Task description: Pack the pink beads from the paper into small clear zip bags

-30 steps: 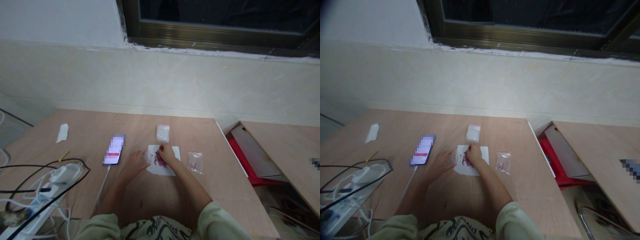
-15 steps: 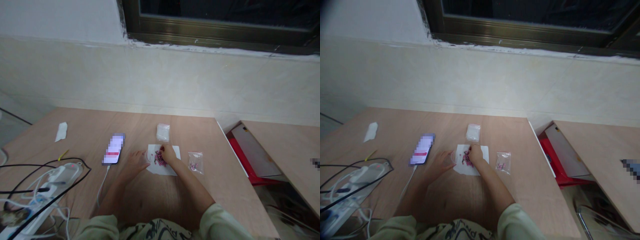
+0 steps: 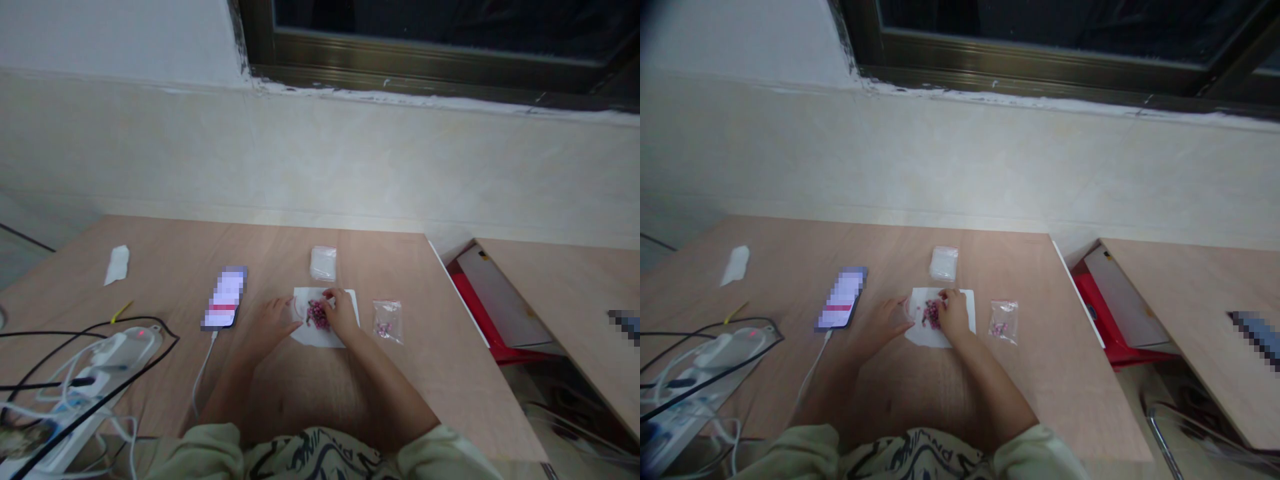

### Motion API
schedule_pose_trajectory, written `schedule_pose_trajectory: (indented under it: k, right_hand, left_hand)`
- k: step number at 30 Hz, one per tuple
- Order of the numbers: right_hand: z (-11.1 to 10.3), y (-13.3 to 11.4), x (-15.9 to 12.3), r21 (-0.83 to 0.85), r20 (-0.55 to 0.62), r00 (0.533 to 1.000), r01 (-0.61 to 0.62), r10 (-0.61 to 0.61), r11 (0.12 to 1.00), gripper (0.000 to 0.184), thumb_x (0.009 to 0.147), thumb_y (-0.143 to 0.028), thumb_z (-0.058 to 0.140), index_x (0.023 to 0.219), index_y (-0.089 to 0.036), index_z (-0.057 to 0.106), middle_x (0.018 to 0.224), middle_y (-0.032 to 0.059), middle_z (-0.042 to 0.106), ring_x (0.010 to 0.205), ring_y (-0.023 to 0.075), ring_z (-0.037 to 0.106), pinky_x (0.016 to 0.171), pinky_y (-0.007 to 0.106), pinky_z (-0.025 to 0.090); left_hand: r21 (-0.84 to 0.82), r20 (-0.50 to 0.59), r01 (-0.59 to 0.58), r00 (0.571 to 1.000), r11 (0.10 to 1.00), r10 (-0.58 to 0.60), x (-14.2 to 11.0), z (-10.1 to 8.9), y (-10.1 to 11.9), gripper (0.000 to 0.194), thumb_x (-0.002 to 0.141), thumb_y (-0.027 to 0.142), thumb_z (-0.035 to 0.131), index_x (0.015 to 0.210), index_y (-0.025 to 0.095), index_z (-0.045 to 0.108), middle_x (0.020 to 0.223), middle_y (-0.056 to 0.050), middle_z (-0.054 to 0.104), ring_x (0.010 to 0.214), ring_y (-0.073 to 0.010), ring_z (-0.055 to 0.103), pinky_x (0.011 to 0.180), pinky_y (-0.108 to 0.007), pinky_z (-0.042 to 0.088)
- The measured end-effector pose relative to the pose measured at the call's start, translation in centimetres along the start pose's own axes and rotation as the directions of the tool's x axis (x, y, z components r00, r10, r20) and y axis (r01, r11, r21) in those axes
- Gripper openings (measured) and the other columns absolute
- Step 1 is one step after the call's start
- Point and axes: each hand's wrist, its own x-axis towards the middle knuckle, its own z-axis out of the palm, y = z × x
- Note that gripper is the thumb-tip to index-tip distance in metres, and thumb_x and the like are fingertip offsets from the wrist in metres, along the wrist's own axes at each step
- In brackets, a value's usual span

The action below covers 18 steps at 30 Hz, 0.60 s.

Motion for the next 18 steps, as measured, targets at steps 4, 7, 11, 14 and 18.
schedule_pose_trajectory:
  k: [4, 7, 11, 14, 18]
  right_hand:
    - [-1.1, 1.9, -0.4, -0.115, 0.055, 0.995, -0.081, 0.088, 0.99, 0.015, 0.072, -0.019, 0.052, 0.082, -0.014, 0.062, 0.086, 0.009, 0.061, 0.078, 0.0165, 0.053, 0.071, 0.026, 0.038]
    - [-0.9, 2.5, -0.6, -0.12, 0.102, 0.992, -0.062, 0.074, 0.991, 0.012, 0.072, -0.017, 0.052, 0.076, -0.013, 0.062, 0.081, 0.0082, 0.061, 0.077, 0.0156, 0.053, 0.069, 0.024, 0.038]
    - [-0.2, 2.7, -0.4, -0.126, 0.117, 0.99, -0.066, 0.081, 0.99, 0.008, 0.069, -0.016, 0.054, 0.071, -0.013, 0.061, 0.077, 0.0071, 0.061, 0.075, 0.0147, 0.052, 0.068, 0.023, 0.037]
    - [0.1, 2.8, -0.3, -0.147, 0.125, 0.988, -0.072, 0.09, 0.987, 0.006, 0.068, -0.017, 0.056, 0.069, -0.014, 0.061, 0.076, 0.0069, 0.06, 0.075, 0.0149, 0.052, 0.067, 0.023, 0.037]
    - [0.1, 2.9, -0.3, -0.177, 0.119, 0.987, -0.085, 0.107, 0.981, 0.008, 0.069, -0.018, 0.055, 0.068, -0.013, 0.061, 0.076, 0.0081, 0.06, 0.073, 0.0156, 0.052, 0.067, 0.024, 0.037]
  left_hand:
    - [0.006, 0.0, 0.015, 1.0, 1.0, -0.015, 0.0, -0.3, 0.0, 0.046, 0.067, 0.033, 0.059, 0.108, 0.018, 0.047, 0.104, -0.009, 0.056, 0.099, -0.0235, 0.049, 0.087, -0.039, 0.035]
    - [0.005, -0.006, 0.015, 1.0, 1.0, -0.015, -0.2, -0.2, -0.1, 0.047, 0.066, 0.033, 0.06, 0.108, 0.018, 0.047, 0.104, -0.008, 0.056, 0.099, -0.0233, 0.049, 0.086, -0.039, 0.035]
    - [0.001, -0.009, 0.001, 1.0, 1.0, -0.001, -0.8, 0.3, -0.2, 0.047, 0.067, 0.033, 0.059, 0.109, 0.017, 0.047, 0.105, -0.009, 0.056, 0.101, -0.0236, 0.048, 0.087, -0.039, 0.035]
    - [0.003, 0.01, 0.011, 1.0, 1.0, -0.011, -1.2, 0.5, -0.1, 0.047, 0.067, 0.034, 0.06, 0.11, 0.017, 0.047, 0.106, -0.009, 0.055, 0.102, -0.024, 0.047, 0.088, -0.04, 0.034]
    - [0.014, 0.018, 0.011, 1.0, 1.0, -0.011, -1.5, 0.5, 0.2, 0.047, 0.068, 0.034, 0.059, 0.11, 0.018, 0.046, 0.107, -0.008, 0.054, 0.102, -0.0235, 0.047, 0.09, -0.041, 0.032]
